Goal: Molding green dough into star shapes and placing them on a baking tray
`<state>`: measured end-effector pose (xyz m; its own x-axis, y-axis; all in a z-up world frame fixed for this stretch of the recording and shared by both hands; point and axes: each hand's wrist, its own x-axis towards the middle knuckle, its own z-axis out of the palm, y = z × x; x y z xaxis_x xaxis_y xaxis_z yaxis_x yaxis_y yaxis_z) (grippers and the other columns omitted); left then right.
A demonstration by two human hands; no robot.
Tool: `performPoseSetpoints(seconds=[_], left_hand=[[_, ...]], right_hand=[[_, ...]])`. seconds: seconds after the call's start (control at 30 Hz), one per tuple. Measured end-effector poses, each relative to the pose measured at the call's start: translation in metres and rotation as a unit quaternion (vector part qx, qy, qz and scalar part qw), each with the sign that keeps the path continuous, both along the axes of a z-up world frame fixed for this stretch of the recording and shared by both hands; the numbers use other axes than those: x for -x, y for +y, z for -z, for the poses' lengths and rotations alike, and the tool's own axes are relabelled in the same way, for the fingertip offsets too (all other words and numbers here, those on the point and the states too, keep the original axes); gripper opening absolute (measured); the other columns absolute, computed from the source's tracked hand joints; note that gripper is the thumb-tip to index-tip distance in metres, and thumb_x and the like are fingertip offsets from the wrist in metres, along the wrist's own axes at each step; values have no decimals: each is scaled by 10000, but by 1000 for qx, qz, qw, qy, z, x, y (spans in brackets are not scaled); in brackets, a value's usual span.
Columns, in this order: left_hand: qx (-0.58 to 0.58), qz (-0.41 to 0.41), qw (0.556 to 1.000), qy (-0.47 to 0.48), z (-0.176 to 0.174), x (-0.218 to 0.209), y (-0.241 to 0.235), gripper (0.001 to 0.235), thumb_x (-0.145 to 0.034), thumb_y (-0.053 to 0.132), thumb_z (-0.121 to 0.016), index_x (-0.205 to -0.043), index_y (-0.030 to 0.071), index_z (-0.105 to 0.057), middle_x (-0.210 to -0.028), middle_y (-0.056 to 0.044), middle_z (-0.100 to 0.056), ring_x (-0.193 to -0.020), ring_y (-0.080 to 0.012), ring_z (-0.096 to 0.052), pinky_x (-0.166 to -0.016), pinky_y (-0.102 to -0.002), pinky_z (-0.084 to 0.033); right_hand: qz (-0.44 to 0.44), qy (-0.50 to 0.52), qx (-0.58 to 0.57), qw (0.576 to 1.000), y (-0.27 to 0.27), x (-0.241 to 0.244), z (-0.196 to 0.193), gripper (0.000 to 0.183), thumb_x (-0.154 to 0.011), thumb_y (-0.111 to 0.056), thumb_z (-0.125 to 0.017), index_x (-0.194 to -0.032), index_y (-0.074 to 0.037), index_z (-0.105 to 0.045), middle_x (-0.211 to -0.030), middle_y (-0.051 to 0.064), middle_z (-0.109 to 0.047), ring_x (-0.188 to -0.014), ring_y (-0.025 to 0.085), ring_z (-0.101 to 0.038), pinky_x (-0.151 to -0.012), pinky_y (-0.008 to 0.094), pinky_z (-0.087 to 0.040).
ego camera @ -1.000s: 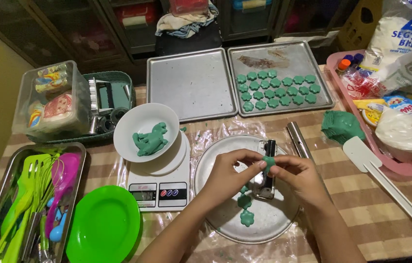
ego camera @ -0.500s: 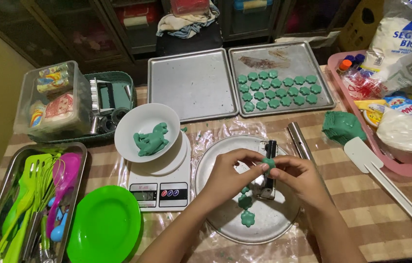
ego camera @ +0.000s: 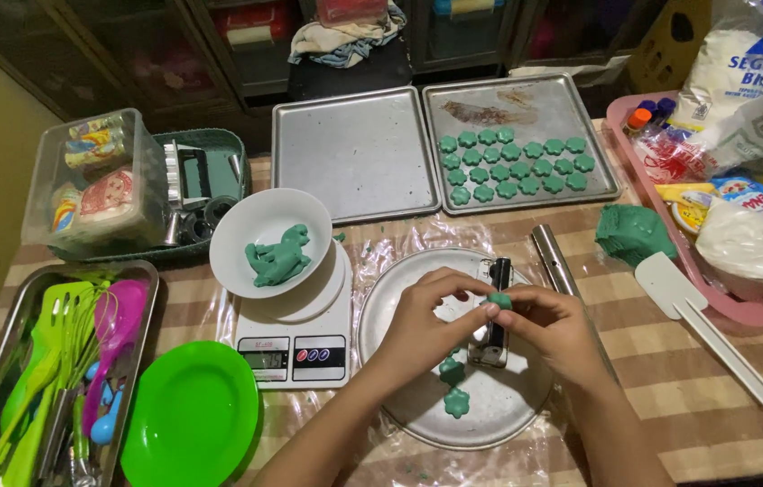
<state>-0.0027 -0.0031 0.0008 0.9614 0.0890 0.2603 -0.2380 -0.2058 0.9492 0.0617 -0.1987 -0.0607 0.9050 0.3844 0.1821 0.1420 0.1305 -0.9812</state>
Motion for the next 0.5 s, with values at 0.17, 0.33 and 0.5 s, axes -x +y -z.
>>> performPoseSetpoints(seconds=[0.17,0.33,0.5], left_hand=[[-48,-34,998,-28,-7,20,7,275,-908,252,-762,-1157,138,-735,-1035,-79,-737,-942,-268,-695,-829,-356,-508],[-238,-10,971,-25,21,51,29,335,-979,366,-613,-1226,143,-657,-1162,-50,-659,-1101,-254,-600,-912,-413,-449],[-361,-66,915,-165,72,62,47,241,-955,228,-694,-1158,98,-688,-1157,-67,-658,-1035,-279,-617,-882,-446,-453]], right_hand=[[60,-2,-2,998,-3,0,-1,208,-828,-6,-811,-1018,66,-766,-822,149,-731,-779,171,-644,-731,336,-556],[124,96,-6,988,-1,9,-11,303,-830,-119,-787,-1096,13,-726,-1030,129,-764,-950,206,-705,-845,322,-586],[142,60,-36,987,-4,-2,10,281,-874,-124,-760,-1117,2,-695,-990,128,-745,-832,195,-683,-763,309,-593]])
